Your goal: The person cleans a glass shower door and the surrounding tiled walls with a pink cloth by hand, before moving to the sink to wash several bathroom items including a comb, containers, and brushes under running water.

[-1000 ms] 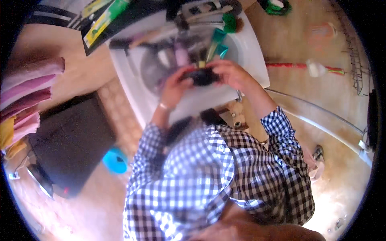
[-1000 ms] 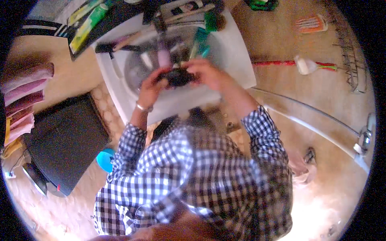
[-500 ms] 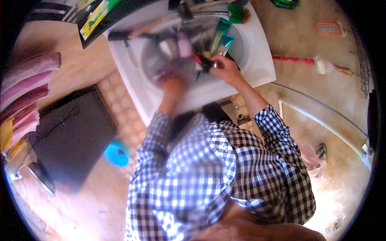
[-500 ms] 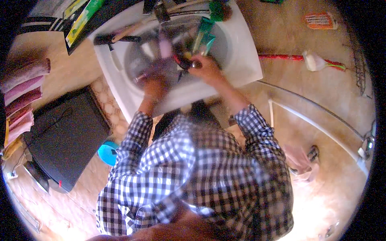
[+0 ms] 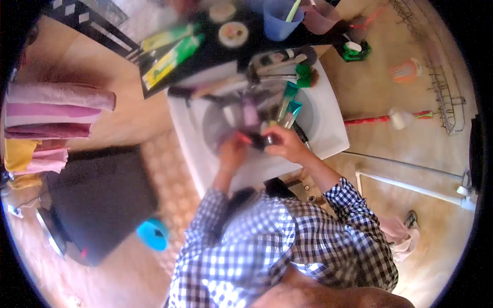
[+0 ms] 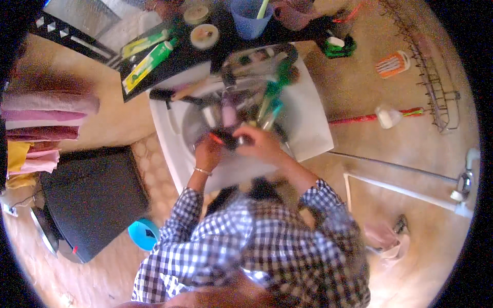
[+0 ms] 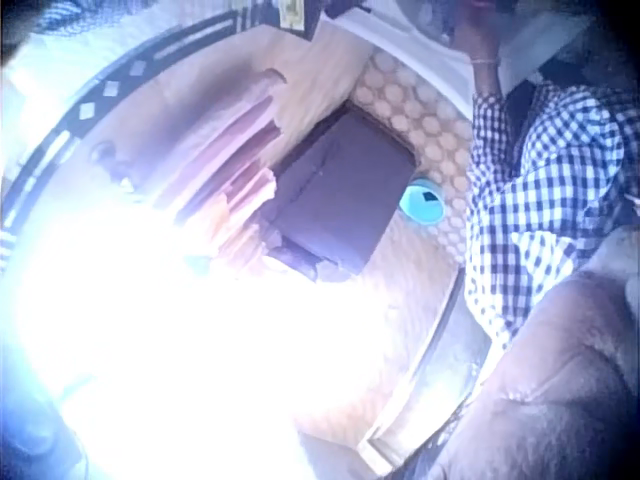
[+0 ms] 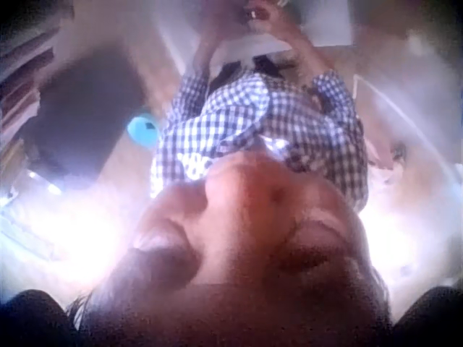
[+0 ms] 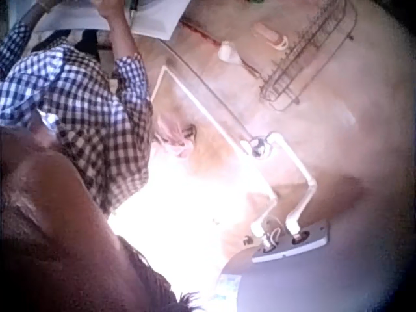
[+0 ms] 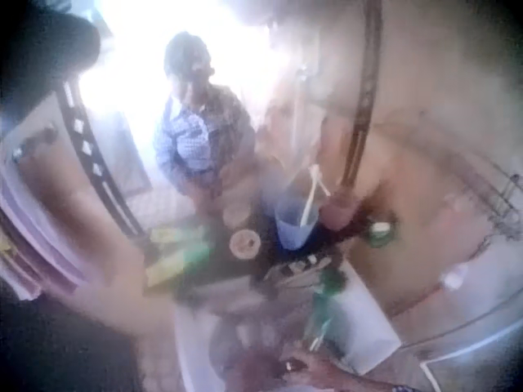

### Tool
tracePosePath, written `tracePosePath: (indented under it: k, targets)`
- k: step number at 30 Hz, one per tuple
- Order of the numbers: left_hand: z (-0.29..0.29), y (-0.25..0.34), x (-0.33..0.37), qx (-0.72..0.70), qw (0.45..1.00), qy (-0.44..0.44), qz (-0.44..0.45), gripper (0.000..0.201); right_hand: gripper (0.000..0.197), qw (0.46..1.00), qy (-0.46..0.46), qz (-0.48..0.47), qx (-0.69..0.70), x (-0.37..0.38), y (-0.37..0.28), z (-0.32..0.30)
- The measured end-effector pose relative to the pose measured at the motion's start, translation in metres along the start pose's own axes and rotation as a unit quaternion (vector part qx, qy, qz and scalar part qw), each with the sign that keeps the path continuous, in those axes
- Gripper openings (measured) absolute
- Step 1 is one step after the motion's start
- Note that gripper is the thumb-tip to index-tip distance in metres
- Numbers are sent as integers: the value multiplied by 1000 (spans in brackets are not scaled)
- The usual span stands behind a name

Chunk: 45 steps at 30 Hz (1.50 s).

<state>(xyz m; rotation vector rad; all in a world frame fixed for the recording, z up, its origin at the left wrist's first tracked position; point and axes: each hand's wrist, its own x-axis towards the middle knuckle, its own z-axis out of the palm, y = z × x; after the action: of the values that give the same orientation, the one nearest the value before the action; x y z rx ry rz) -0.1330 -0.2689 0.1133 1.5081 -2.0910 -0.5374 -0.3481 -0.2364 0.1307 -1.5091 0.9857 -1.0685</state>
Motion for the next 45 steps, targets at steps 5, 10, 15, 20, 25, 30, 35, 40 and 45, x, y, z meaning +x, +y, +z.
tracePosePath:
  k: [5,10,15,20,25,30,35,40,45]
  targets:
    - [27,-22,0,47,987,73,132,20,40,990,115,-81,-32,0,-77,-60]
    - [26,-39,-18,70,993,31,89,23,36,965,211,-150,-38,4,-142,-131]
    - [17,-45,-27,101,979,116,132,25,34,958,227,-168,-58,14,-137,-132]
    - [9,-42,-17,87,976,102,169,25,32,956,217,-147,-130,39,-106,-121]
    - [21,-53,-13,70,974,105,188,27,35,925,201,-203,-252,77,-81,-105]
    - [29,-42,-9,95,977,108,155,25,28,864,250,-212,-383,115,-85,-88]
    - [45,-38,-2,71,972,132,181,18,28,804,277,-263,-456,125,-81,-97]
    - [46,-38,1,75,969,138,190,12,28,750,295,-350,-477,140,-78,-105]
    - [36,-30,7,82,971,126,183,13,35,715,336,-347,-506,136,-89,-99]
